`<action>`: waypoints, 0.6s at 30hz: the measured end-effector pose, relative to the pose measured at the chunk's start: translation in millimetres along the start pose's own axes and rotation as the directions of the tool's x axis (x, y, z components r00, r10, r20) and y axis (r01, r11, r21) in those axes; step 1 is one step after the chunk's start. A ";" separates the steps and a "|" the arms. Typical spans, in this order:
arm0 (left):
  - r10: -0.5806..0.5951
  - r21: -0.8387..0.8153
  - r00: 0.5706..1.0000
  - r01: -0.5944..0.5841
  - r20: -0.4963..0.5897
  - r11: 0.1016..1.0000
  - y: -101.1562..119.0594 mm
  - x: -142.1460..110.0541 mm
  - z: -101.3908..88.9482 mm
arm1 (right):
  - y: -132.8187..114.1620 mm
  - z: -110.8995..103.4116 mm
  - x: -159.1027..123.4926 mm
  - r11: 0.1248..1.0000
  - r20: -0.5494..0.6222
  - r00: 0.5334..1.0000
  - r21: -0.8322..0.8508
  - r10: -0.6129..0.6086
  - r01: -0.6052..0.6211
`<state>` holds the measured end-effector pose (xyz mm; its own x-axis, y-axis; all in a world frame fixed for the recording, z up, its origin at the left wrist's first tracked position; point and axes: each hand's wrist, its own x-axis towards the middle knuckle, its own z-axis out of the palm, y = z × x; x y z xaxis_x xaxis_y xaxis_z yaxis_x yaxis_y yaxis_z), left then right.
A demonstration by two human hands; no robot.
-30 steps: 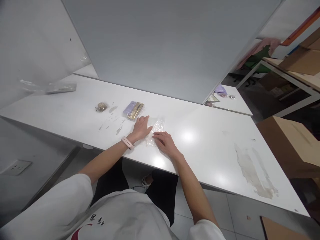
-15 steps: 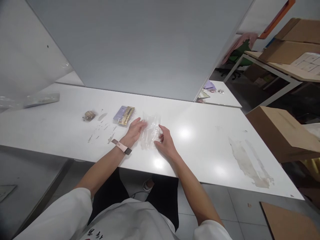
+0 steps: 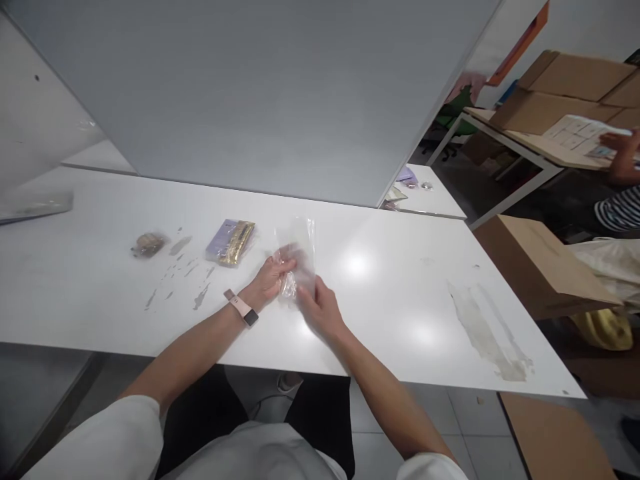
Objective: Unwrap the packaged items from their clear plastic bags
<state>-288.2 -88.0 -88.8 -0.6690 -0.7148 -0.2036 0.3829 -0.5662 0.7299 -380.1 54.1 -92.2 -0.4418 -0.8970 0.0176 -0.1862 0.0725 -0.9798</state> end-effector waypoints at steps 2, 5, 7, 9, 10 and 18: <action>0.005 0.116 0.999 -0.009 0.037 0.993 -4.9 -5.6 2.2 | 2.1 3.4 -2.1 0.991 -0.011 0.997 0.112 0.079 -0.077; -0.017 0.327 0.995 -0.015 0.094 0.945 -9.6 -15.4 6.7 | 9.6 -11.3 8.3 0.965 -0.223 0.964 0.248 0.144 -0.087; -0.043 0.462 0.990 -0.023 0.131 0.887 -9.8 -20.4 8.9 | 17.5 -39.9 27.6 0.960 -0.441 0.879 0.273 0.183 -0.063; -0.060 0.579 0.986 -0.042 0.156 0.814 -8.6 -23.3 10.4 | 26.0 -82.4 56.9 0.962 -0.650 0.723 0.262 0.234 -0.077; -0.063 0.623 0.985 -0.051 0.160 0.781 -8.0 -24.0 10.9 | 29.4 -107.1 75.0 0.968 -0.732 0.639 0.234 0.236 -0.088; -0.114 0.714 0.979 -0.044 0.172 0.699 -9.6 -22.4 15.0 | 11.7 -267.3 233.1 0.990 -0.896 0.443 -0.058 0.004 -0.126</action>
<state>-286.4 -60.4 -81.4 -0.8077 -0.5645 -0.1701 -0.1575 -0.0714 0.9849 -719.9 -37.7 -46.4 -0.9832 -0.0062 0.1825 -0.1796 0.2107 -0.9609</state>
